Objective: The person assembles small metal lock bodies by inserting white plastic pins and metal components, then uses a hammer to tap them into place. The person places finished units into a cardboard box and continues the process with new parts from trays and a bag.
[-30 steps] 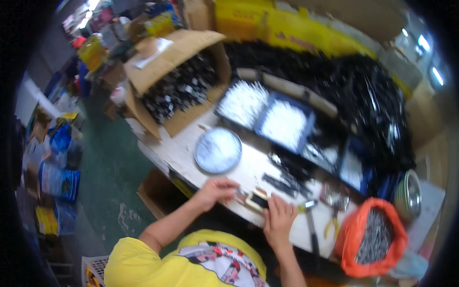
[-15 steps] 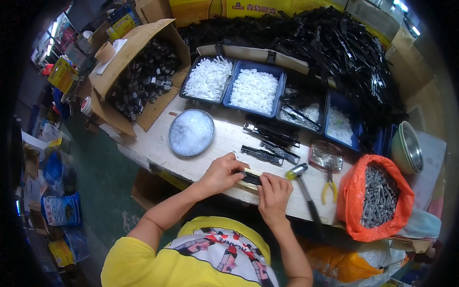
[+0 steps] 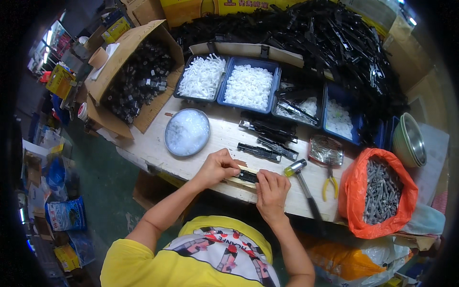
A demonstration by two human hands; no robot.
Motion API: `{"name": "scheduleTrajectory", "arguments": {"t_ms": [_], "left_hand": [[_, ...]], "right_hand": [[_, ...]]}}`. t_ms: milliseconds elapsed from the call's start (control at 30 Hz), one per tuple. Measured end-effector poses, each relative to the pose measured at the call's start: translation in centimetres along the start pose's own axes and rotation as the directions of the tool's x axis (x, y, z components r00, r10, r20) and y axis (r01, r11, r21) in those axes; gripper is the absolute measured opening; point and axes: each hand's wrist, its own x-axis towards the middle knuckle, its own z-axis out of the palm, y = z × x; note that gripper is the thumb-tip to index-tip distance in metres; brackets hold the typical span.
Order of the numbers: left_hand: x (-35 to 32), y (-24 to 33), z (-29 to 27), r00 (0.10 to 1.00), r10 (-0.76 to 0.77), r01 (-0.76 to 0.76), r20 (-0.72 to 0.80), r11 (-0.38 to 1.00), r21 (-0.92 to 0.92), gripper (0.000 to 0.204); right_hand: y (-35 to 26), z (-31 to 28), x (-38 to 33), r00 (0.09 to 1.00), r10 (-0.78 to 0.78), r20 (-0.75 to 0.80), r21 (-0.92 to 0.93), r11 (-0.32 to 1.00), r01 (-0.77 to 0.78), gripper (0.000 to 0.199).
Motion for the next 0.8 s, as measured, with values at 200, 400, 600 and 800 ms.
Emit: {"name": "scheduleTrajectory", "arguments": {"t_ms": [200, 400, 600, 800], "left_hand": [[-0.3, -0.5, 0.1, 0.993, -0.114, 0.106, -0.014, 0.959, -0.262, 0.004], [-0.5, 0.6, -1.1, 0.949, -0.308, 0.313, 0.067, 0.898, -0.308, 0.011], [1.0, 1.4, -1.4, 0.993, 0.063, -0.099, 0.104, 0.912, 0.398, 0.016], [9.8, 5.4, -2.4, 0.946, 0.322, -0.225, -0.037, 0.734, 0.64, 0.016]], "right_hand": [[0.0, -0.1, 0.0, 1.0, 0.006, -0.002, 0.026, 1.0, -0.006, 0.029], [0.1, -0.5, 0.3, 1.0, 0.005, 0.009, 0.032, 0.999, -0.005, 0.028], [3.6, -3.2, 2.6, 0.988, 0.119, -0.093, -0.073, 0.989, -0.126, 0.022], [9.9, -5.1, 5.7, 0.955, 0.283, -0.091, -0.39, 0.872, -0.296, 0.017]]}}
